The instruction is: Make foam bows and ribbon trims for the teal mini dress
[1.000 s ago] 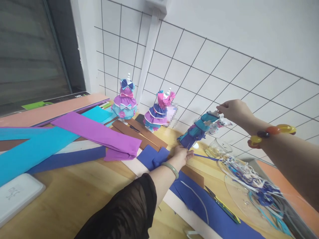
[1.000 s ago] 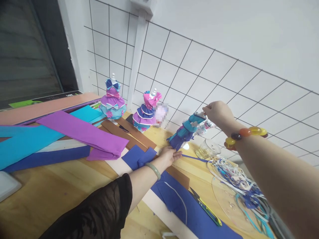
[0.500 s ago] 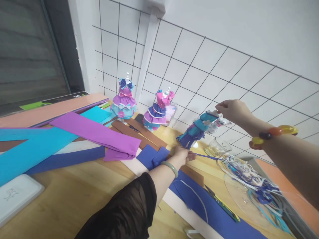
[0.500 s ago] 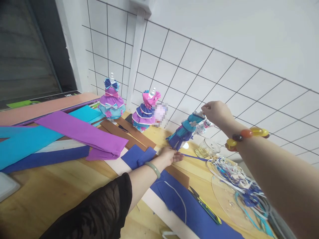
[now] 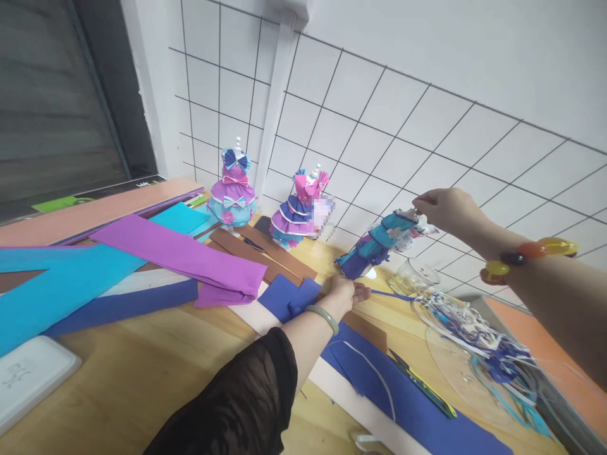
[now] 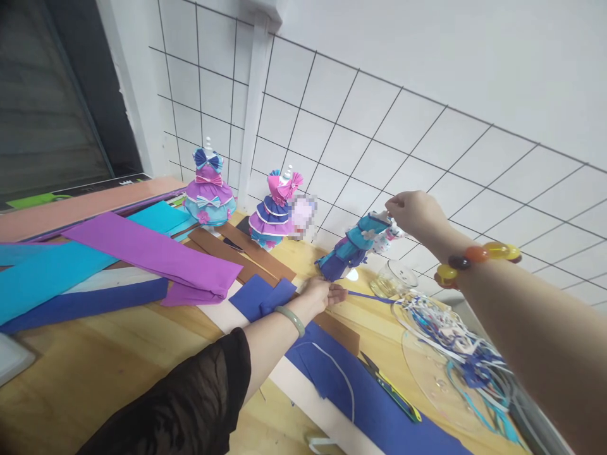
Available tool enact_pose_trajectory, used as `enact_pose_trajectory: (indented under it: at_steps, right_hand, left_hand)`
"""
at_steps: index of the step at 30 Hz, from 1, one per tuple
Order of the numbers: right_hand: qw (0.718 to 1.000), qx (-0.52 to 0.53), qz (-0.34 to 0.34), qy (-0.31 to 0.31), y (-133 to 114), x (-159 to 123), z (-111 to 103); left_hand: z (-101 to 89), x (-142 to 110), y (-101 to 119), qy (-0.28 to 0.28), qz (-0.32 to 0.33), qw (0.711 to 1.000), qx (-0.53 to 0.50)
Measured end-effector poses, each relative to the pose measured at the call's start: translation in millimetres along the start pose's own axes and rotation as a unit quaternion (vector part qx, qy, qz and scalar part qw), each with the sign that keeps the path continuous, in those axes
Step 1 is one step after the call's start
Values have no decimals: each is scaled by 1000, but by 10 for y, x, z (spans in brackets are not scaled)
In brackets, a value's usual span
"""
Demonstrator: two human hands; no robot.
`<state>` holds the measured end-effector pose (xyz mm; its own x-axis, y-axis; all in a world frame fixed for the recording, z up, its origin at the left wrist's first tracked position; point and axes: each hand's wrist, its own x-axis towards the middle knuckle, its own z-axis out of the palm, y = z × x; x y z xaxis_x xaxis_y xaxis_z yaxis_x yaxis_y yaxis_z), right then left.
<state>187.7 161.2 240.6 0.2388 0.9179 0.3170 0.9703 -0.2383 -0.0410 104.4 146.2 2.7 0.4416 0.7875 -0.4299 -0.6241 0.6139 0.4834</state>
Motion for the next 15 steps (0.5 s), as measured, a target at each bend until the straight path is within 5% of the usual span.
enact_pose_trajectory:
  at_steps: [15]
  right_hand:
    - [1000, 21, -11, 8, 75, 67, 47]
  left_hand:
    - [-45, 39, 16, 5, -2, 1000, -27]
